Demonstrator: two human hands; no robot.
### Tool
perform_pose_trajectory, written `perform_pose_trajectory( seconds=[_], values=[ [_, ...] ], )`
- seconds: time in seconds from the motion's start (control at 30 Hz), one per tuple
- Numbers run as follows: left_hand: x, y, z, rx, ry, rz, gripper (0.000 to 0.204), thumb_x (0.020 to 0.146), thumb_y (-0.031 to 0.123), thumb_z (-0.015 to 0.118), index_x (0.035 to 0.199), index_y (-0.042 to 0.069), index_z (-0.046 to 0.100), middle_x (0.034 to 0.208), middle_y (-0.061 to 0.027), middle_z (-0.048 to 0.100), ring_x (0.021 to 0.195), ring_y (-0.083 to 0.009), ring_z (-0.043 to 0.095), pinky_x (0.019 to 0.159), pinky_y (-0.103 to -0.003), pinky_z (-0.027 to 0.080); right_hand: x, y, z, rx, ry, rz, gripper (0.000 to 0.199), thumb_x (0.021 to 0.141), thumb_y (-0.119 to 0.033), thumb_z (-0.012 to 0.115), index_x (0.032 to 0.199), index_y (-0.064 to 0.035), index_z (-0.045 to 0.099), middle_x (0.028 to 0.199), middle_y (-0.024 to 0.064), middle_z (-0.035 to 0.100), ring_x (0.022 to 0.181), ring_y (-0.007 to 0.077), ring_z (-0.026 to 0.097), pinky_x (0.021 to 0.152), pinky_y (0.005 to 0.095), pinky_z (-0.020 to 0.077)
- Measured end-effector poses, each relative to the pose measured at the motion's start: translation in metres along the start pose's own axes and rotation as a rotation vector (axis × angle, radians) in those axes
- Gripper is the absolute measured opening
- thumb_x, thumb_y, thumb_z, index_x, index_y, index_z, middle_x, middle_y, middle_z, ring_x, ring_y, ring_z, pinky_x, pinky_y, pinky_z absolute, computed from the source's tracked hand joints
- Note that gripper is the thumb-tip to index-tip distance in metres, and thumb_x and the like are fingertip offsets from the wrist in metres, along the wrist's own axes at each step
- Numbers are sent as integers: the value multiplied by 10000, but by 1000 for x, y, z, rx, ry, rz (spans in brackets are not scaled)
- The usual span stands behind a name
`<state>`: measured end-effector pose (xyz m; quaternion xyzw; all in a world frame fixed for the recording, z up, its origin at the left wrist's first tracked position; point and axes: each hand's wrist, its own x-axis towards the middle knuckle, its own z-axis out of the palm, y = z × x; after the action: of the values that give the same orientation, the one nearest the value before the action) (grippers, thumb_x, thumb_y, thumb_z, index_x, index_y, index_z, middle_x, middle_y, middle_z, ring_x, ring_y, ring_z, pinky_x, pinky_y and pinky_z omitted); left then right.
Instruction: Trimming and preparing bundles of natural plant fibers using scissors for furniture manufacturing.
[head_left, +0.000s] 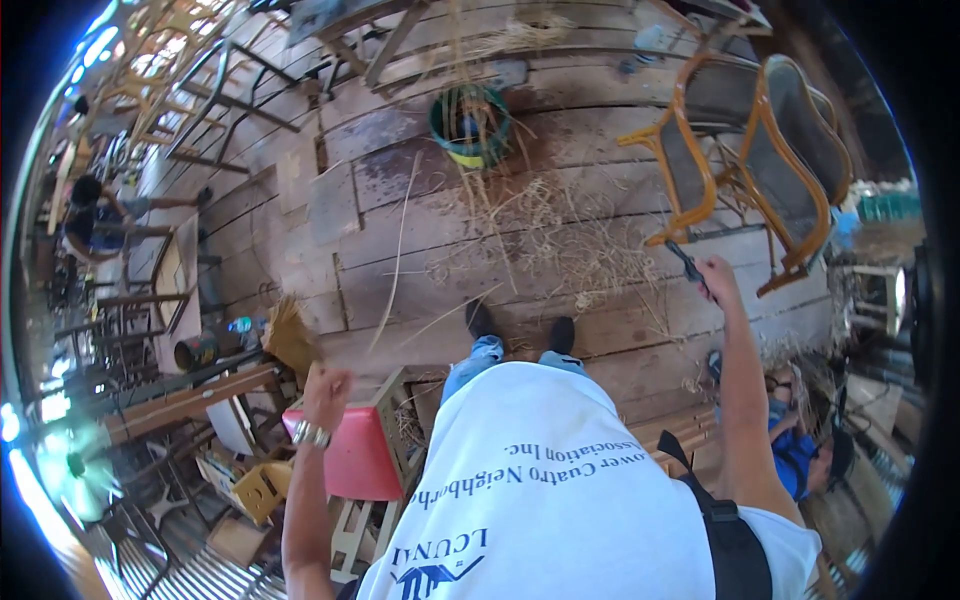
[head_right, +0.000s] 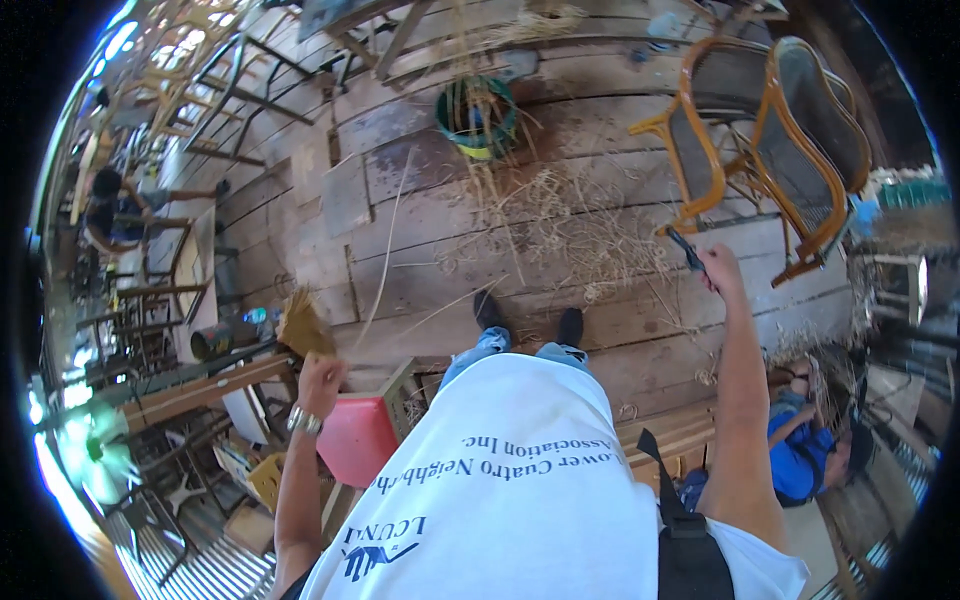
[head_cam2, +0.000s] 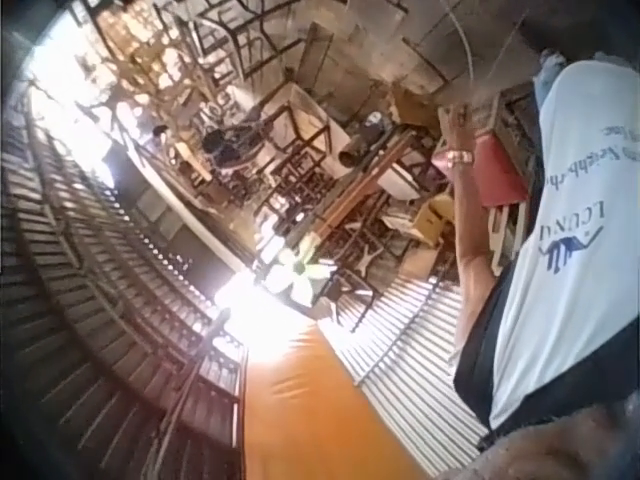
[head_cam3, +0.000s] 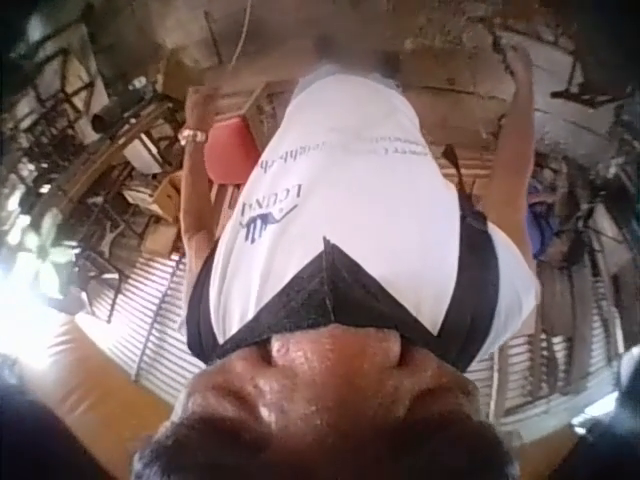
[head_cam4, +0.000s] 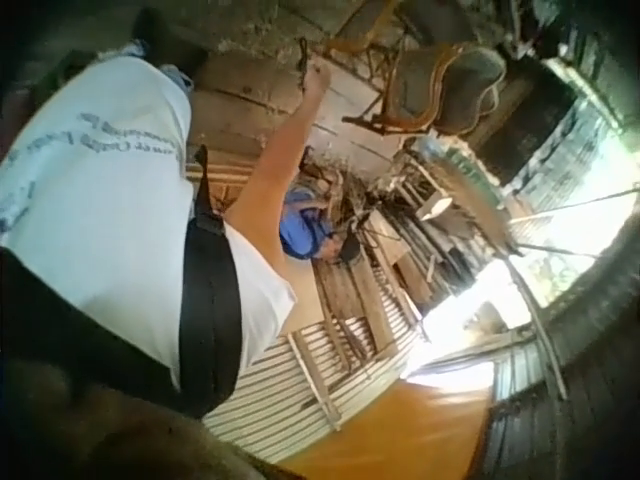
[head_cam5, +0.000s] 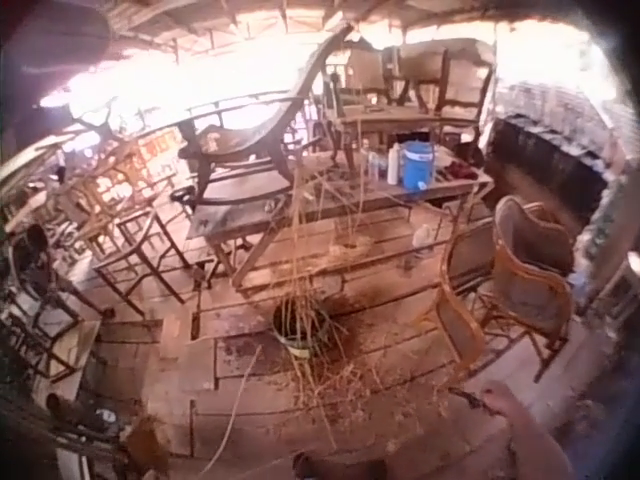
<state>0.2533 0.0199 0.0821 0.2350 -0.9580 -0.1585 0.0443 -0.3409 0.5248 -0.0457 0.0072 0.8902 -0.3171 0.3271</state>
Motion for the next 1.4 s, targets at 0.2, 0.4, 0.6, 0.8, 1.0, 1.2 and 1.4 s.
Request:
perform_pose_trajectory(
  seconds=[0.2, 0.4, 0.6, 0.8, 1.0, 1.2, 1.4],
  values=[
    [123, 21, 61, -1268, 170, -733, 240, 937, 237, 622, 1060, 35, 655, 890, -31, 680, 711, -125, 622, 624, -249, 489, -28, 1, 72, 44, 29, -43, 203, 979, -265, 529, 943, -77, 461, 585, 76, 557, 375, 133, 477, 317, 275, 345],
    [225, 38, 107, -1503, 223, -558, 207, 924, 132, 632, 1102, 28, 622, 1065, -106, 676, 786, -186, 648, 685, -303, 541, -59, -52, 88, 204, -170, -105, 174, 992, -267, 507, 1004, -93, 508, 657, 54, 585, 463, 96, 505, 379, 242, 368],
    [313, 100, 92, -1624, -154, -511, 230, 936, 98, 594, 1161, 69, 551, 1073, -96, 667, 883, -237, 680, 736, -376, 583, -97, -123, 100, 359, -473, -215, 209, 987, -293, 532, 971, -85, 531, 706, 41, 606, 503, 80, 519, 429, 221, 400],
    [359, 172, 77, -1548, -252, -400, 197, 934, 89, 603, 1117, 50, 542, 1008, -99, 668, 801, -246, 691, 658, -373, 603, -137, -169, 156, 640, -880, -212, 209, 974, -292, 569, 957, -91, 518, 740, 74, 634, 500, 84, 517, 438, 229, 406],
    [378, 188, 83, -1399, -278, -311, 229, 921, 111, 636, 1121, 52, 541, 1052, -118, 672, 808, -218, 696, 645, -335, 602, -174, -172, 201, 821, -1199, -147, 202, 972, -307, 577, 935, -118, 522, 694, 108, 624, 448, 99, 478, 414, 228, 365],
    [374, 188, 92, -1304, -265, -293, 204, 933, 92, 609, 1119, 27, 554, 1025, -109, 681, 745, -175, 692, 594, -301, 588, -186, -176, 212, 921, -1178, -67, 210, 965, -323, 586, 933, -123, 526, 700, 95, 618, 456, 107, 471, 418, 228, 359],
    [368, 183, 89, -1272, -274, -317, 225, 936, 92, 603, 1141, 18, 549, 1030, -103, 684, 749, -159, 689, 587, -281, 582, -169, -172, 211, 852, -1052, -63, 225, 955, -326, 602, 946, -117, 519, 691, 90, 604, 467, 104, 459, 426, 228, 361]
  ],
)
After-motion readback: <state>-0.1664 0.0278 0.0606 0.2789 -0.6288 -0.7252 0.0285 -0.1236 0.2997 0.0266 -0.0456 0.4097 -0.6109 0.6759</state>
